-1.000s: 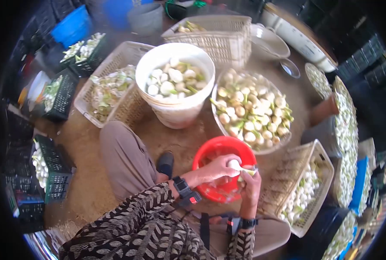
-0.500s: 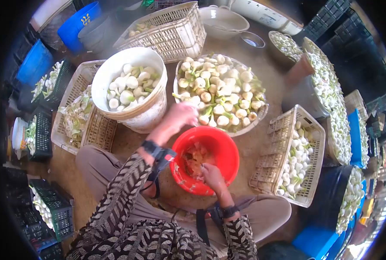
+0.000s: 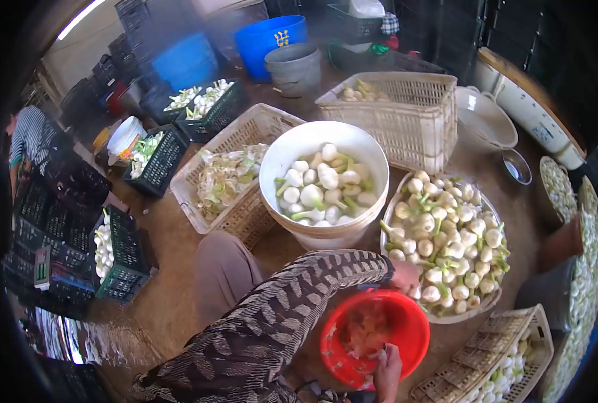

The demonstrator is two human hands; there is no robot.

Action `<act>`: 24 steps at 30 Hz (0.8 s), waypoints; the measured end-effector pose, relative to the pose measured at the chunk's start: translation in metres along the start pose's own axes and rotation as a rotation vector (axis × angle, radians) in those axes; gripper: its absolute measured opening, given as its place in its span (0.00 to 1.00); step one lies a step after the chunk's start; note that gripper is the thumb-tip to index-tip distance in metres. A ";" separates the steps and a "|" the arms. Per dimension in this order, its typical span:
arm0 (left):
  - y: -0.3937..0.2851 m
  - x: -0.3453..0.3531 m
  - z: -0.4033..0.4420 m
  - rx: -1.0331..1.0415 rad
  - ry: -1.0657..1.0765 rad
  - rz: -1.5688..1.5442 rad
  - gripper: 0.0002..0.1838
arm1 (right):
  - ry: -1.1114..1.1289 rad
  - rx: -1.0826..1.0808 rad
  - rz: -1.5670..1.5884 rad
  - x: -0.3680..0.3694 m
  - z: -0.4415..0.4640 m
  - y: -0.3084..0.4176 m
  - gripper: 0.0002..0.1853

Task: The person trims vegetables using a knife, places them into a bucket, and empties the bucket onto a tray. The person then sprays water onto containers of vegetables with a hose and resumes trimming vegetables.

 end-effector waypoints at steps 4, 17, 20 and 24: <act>0.001 -0.002 0.000 -0.117 0.056 0.267 0.13 | -0.005 -0.095 -0.040 0.001 -0.001 -0.018 0.09; -0.057 -0.055 -0.111 -0.069 0.127 -1.682 0.15 | -0.554 -0.613 -0.576 -0.052 -0.016 0.101 0.12; -0.095 -0.034 -0.137 -0.091 0.049 -1.624 0.14 | -0.528 -0.555 -0.677 -0.052 -0.018 0.121 0.13; -0.124 -0.016 -0.165 -0.097 -0.020 -1.617 0.11 | -0.282 -0.570 -0.633 -0.035 -0.024 0.108 0.09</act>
Point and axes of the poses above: each hand's wrist, its own z-axis towards the middle knuckle, its own x-axis out of the palm, y = z × x, the point moved 8 cm from there along z, towards the middle knuckle, and after that the axes turned 10 degrees about -x, right-handed, at the moved point
